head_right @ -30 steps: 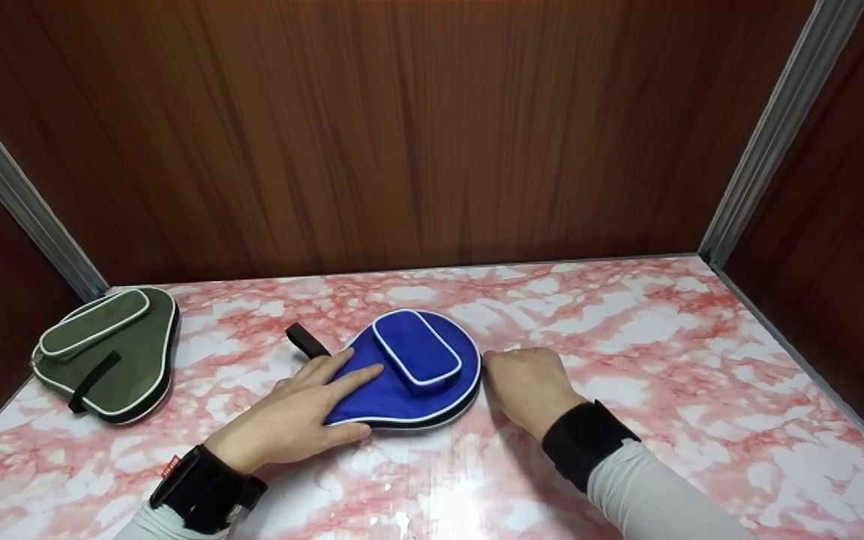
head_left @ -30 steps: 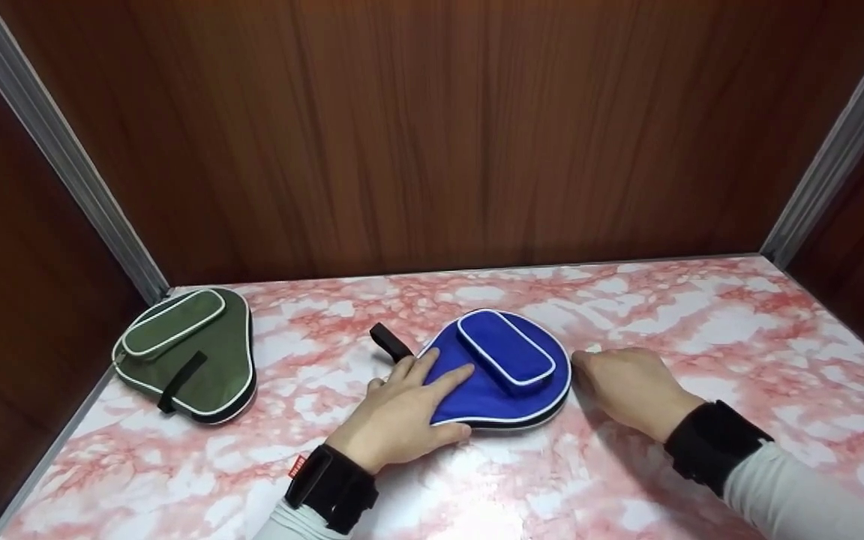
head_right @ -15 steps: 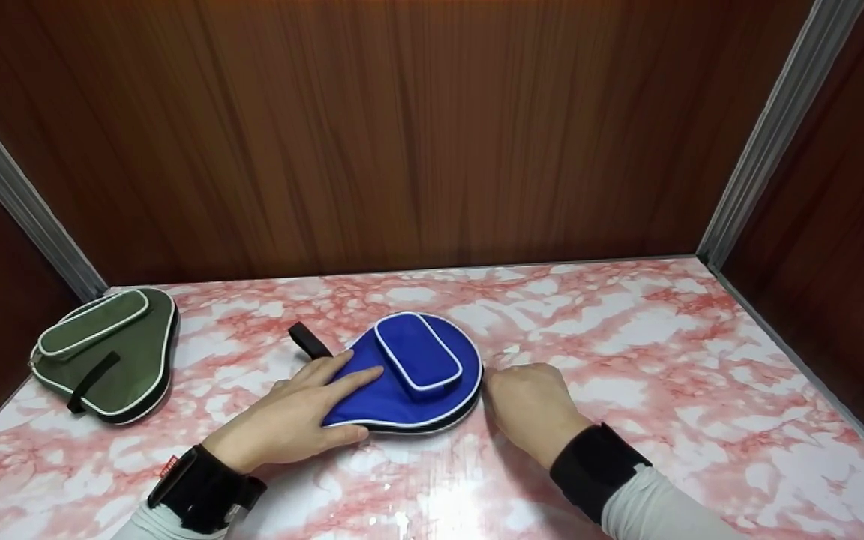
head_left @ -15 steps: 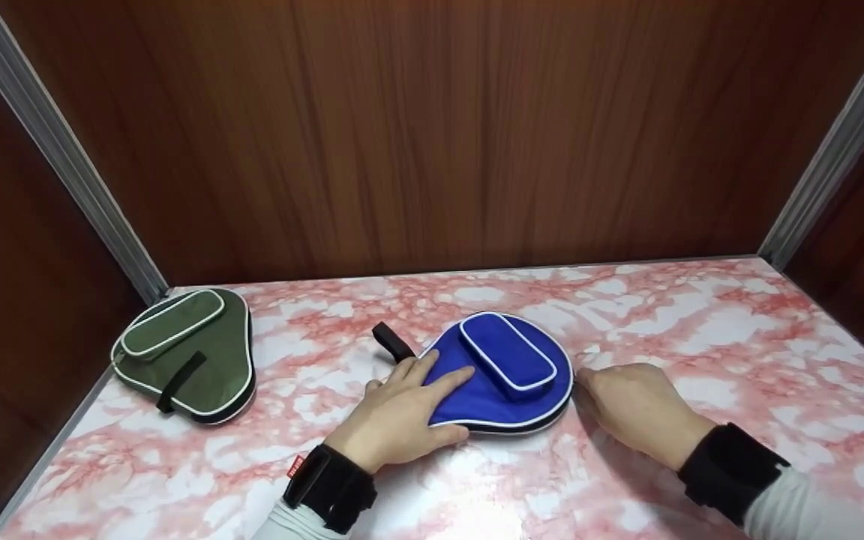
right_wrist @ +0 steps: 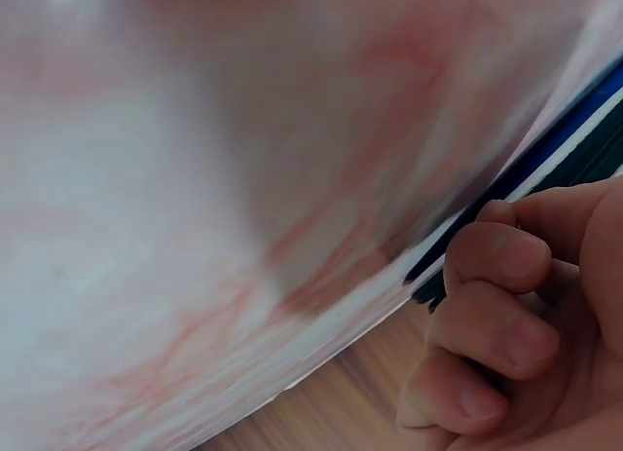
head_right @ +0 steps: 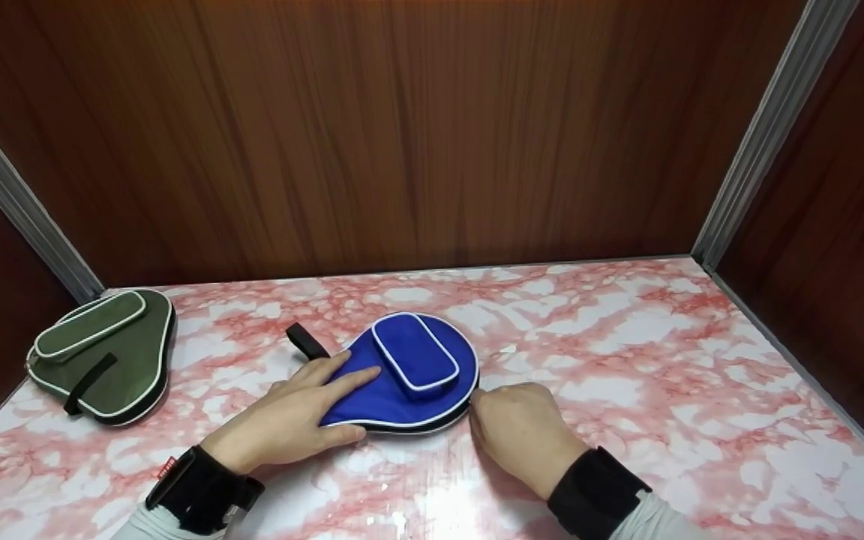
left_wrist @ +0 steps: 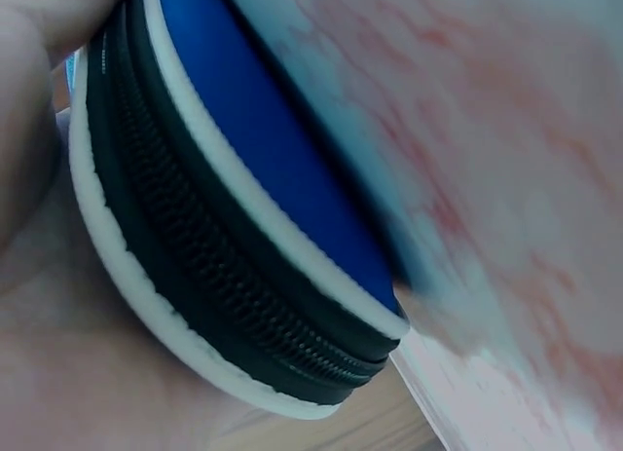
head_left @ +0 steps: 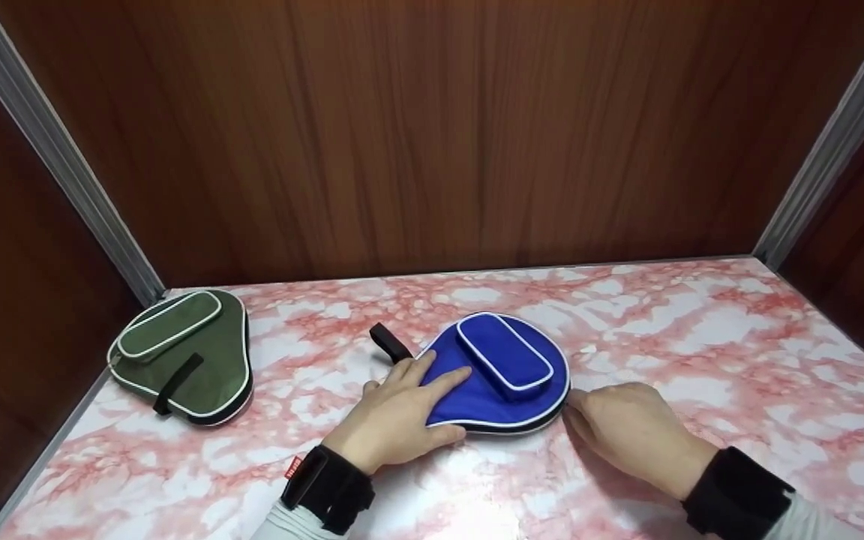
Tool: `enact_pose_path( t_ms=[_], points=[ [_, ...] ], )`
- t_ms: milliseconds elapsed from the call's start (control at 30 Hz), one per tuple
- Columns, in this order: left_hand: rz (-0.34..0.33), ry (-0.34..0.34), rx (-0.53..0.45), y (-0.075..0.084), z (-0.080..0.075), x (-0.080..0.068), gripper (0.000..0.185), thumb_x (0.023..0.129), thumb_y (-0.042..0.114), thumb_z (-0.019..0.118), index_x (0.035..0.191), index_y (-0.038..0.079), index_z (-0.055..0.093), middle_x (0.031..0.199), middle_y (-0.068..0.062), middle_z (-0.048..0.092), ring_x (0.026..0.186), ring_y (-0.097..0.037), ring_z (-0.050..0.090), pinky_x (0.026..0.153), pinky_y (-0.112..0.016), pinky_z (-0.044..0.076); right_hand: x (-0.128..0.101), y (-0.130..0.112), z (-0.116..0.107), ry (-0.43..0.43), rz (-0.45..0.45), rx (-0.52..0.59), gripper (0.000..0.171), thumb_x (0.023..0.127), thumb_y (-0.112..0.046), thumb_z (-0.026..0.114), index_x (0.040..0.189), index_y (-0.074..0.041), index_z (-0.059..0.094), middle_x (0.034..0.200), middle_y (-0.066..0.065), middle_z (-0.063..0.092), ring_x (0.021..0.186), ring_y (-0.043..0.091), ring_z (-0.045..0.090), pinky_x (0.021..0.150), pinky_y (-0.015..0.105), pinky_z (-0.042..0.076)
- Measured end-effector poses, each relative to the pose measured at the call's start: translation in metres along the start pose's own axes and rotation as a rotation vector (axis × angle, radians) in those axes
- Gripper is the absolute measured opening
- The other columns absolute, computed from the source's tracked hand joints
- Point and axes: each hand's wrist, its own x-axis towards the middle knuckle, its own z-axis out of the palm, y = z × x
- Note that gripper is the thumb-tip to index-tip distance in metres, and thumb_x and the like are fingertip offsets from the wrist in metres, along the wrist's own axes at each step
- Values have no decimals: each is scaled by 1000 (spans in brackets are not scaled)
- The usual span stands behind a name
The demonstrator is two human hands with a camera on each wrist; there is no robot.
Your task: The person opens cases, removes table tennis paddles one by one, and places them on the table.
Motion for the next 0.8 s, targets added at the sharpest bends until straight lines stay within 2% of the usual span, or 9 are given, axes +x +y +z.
enact_pose_path(
  t_ms=[133, 333, 533, 700, 800],
  points=[
    [1, 8, -1, 0, 1, 0, 75, 100, 55, 75, 168, 41, 46, 179, -16, 30, 162, -45, 29, 112, -87, 28, -1, -6, 0, 6, -17, -11, 30, 104, -21, 72, 78, -22, 56, 58, -8, 55, 58, 22, 67, 57, 46, 52],
    [0, 32, -2, 1, 1, -1, 75, 100, 54, 76, 168, 40, 48, 178, -17, 31, 162, -44, 30, 112, -86, 30, -2, -15, -3, -32, -11, 0, 30, 104, -23, 72, 79, -23, 56, 58, -9, 54, 59, 22, 67, 61, 45, 53],
    [-14, 68, 6, 5, 3, -3, 76, 99, 54, 77, 168, 37, 49, 177, -20, 32, 160, -47, 33, 112, -84, 33, 7, -16, -2, -47, 19, 23, 32, 106, -24, 71, 78, -23, 54, 59, -7, 55, 59, 25, 68, 60, 48, 53],
    [-27, 88, 3, 14, 6, -3, 81, 98, 51, 79, 169, 26, 48, 180, -18, 25, 158, -47, 34, 109, -82, 39, 16, -8, 1, -78, 65, 41, 28, 106, -22, 68, 81, -22, 57, 61, -3, 57, 59, 28, 68, 58, 51, 54],
    [-18, 89, 20, 21, 6, -4, 82, 98, 50, 79, 168, 19, 48, 180, -16, 26, 157, -48, 37, 107, -78, 44, 23, 0, 1, -89, 95, 30, 27, 107, -21, 65, 81, -19, 58, 61, -1, 56, 58, 28, 66, 57, 53, 55]
  ],
)
